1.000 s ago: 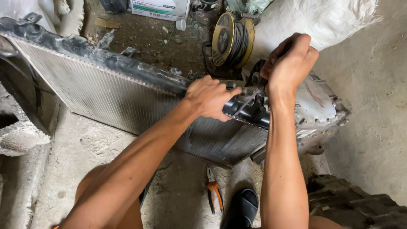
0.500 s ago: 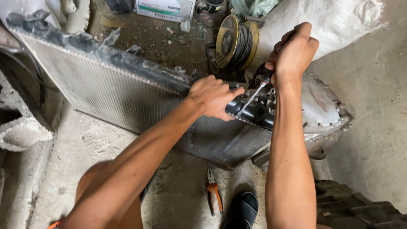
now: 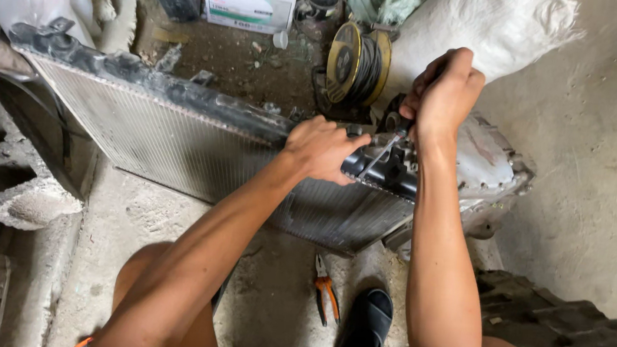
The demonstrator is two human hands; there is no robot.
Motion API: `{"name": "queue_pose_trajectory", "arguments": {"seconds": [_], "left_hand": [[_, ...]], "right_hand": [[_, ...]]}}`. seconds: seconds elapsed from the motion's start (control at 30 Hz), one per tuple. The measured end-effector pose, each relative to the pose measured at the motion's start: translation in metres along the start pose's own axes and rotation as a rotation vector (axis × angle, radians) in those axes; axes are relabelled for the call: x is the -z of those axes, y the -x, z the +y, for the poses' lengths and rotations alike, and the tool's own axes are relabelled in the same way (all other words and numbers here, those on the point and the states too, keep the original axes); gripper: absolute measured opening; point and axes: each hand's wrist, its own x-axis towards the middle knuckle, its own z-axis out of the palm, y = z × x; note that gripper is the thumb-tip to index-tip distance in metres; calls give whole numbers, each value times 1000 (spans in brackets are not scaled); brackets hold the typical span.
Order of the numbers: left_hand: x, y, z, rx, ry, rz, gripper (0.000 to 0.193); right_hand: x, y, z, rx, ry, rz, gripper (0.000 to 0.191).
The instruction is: The person sits on the floor and uses a screwdriver to loosen and remove a black plastic cap from the top of a car radiator. They then use pliers to adjust a metal bracket on the radiator and continue using the screwdriver to work on the cap area.
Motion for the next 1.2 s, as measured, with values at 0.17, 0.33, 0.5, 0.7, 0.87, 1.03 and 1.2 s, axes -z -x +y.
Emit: {"name": "queue_pose_trajectory", "arguments": {"seconds": [0.17, 0.33, 0.5, 0.7, 0.87, 1.03, 1.2], "left_hand": [[2, 4, -1, 19, 36, -23, 82], [0, 2, -4, 46, 38, 11, 78], [-2, 2, -5, 43, 68, 14, 73], [0, 2, -4, 46, 60, 28, 74], [-1, 2, -4, 77, 61, -25, 76], [-1, 1, -7, 48, 74, 5, 79], [-1, 2, -8, 33, 85, -3, 76]], "right_hand": [[-9, -19, 9, -89, 62, 5, 45], [-14, -30, 13, -161, 73, 21, 43], [-16, -39, 18, -212, 101, 52, 41], [-16, -48, 23, -243, 147, 83, 40], [-20, -51, 23, -268, 170, 92, 41], [-17, -39, 21, -180, 47, 8, 45], [-9, -2, 14, -28, -4, -33, 49]]}}
